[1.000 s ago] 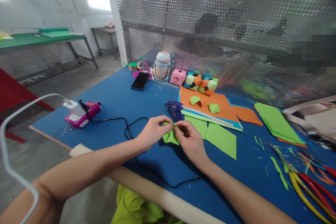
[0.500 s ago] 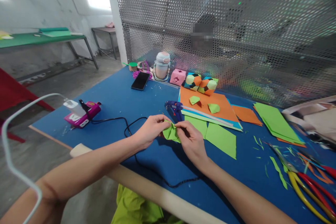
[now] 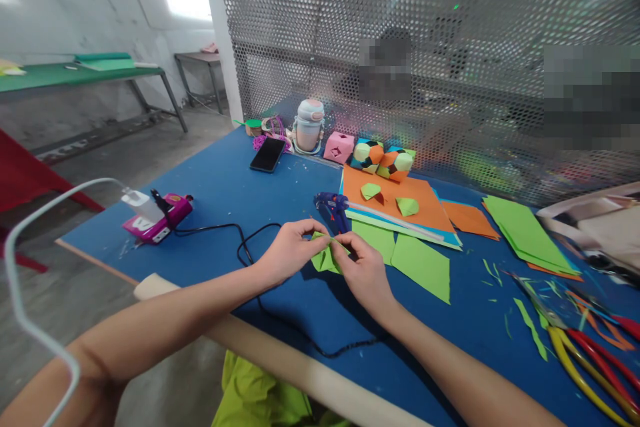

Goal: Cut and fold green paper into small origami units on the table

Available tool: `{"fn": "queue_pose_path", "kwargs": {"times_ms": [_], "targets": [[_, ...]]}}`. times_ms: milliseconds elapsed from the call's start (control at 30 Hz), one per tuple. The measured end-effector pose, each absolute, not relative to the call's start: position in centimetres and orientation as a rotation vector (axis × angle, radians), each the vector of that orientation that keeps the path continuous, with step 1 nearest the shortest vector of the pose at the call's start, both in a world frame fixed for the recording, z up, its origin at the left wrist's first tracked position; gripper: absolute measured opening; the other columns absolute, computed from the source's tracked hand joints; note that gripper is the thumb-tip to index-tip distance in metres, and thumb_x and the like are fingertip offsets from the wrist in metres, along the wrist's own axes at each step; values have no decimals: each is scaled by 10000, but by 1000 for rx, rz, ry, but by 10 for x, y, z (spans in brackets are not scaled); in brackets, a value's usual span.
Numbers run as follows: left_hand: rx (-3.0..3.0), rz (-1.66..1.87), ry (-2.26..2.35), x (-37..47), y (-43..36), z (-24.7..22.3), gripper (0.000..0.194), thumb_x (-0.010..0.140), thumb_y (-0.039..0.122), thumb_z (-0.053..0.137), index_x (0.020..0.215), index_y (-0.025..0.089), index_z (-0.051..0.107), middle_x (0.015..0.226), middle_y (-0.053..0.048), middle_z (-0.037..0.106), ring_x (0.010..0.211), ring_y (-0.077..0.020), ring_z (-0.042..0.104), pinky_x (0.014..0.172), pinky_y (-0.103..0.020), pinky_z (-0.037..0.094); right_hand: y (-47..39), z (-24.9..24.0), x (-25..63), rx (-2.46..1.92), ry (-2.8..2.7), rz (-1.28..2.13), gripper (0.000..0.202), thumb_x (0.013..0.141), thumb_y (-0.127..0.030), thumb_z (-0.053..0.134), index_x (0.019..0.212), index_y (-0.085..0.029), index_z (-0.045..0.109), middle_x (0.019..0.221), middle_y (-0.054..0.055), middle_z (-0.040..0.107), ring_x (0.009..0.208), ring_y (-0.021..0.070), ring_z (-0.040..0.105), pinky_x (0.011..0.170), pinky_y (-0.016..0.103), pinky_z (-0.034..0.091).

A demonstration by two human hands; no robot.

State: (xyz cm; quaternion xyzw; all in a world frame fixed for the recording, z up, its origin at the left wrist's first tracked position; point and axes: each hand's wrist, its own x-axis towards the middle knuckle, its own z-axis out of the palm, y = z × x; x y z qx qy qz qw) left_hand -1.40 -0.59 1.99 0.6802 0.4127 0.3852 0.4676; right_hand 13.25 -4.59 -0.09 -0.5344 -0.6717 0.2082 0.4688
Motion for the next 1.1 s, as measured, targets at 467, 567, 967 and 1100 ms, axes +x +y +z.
{"fn": "queue_pose_path", "kwargs": {"times_ms": [467,567,967,1100], "targets": [[1949,1035,1094,-16,-11,17,137,753,131,527,718,151,658,656,10,652,591,-88,546,564,-188,400,-42,2,140,-1244,-1785,320,81,860,-212,504,813,-196,568,730,19,582,642,145,539,604,267,438],[1872,984,1077,-14,-10,15,95,741,171,544,733,146,636,624,16,615,567,-87,527,536,-186,394,-41,-1,140,-1242,-1795,273,136,865,-205,482,747,-200,548,686,11,553,624,145,521,609,275,426],[1487,1037,1078,-12,1,4,73,651,166,540,637,163,468,739,4,593,586,-77,494,539,-195,380,-43,2,142,-1393,-1619,499,131,831,-323,519,821,-194,537,690,4,558,631,145,522,617,278,444],[1419,957,1029,-10,-1,6,133,646,138,544,762,167,485,674,52,528,496,-46,408,481,-177,314,-40,-2,143,-1407,-1585,526,144,832,-319,514,758,-196,525,647,-11,530,592,134,491,575,261,412]]}}
